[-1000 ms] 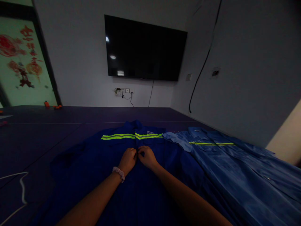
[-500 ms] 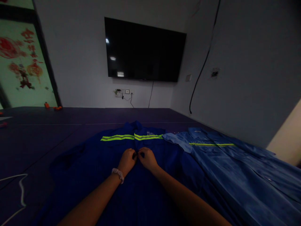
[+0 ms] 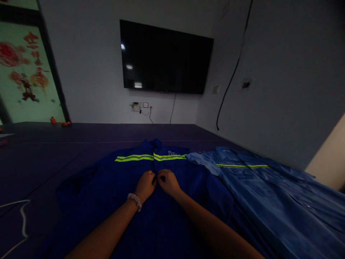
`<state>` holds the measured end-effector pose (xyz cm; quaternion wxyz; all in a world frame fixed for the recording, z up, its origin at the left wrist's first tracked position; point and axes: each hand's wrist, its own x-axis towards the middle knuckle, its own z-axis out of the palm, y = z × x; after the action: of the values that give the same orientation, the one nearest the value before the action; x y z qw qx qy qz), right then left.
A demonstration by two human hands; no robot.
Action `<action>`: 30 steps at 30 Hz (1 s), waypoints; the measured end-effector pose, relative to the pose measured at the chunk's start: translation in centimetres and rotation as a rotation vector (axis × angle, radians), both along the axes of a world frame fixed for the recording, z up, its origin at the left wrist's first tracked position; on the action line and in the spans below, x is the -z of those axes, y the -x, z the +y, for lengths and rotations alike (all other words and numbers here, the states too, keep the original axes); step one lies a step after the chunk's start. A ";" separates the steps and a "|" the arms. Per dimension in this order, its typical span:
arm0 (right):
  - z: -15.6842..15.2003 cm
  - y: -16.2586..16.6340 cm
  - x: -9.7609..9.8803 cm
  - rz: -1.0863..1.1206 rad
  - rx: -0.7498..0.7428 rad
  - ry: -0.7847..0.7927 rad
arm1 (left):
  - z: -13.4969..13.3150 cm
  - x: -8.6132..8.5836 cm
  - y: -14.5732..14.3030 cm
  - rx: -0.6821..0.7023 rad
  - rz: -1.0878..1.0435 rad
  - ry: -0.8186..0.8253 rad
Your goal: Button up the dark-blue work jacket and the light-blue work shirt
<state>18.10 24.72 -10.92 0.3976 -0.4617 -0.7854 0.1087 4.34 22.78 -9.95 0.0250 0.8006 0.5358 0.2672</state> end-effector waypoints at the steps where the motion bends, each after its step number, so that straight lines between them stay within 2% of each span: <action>1: 0.0 0.0 0.0 0.000 -0.003 0.001 | 0.0 0.0 0.0 0.009 -0.006 -0.006; 13: 0.2 0.0 0.0 0.018 -0.049 -0.018 | -0.3 0.0 -0.1 0.062 -0.029 -0.037; 30: 0.1 -0.1 0.0 0.006 -0.037 0.015 | 0.0 -0.1 -0.1 0.083 -0.067 0.029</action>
<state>18.21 24.82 -10.88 0.3945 -0.4497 -0.7918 0.1235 4.43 22.82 -9.88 0.0652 0.8123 0.5048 0.2847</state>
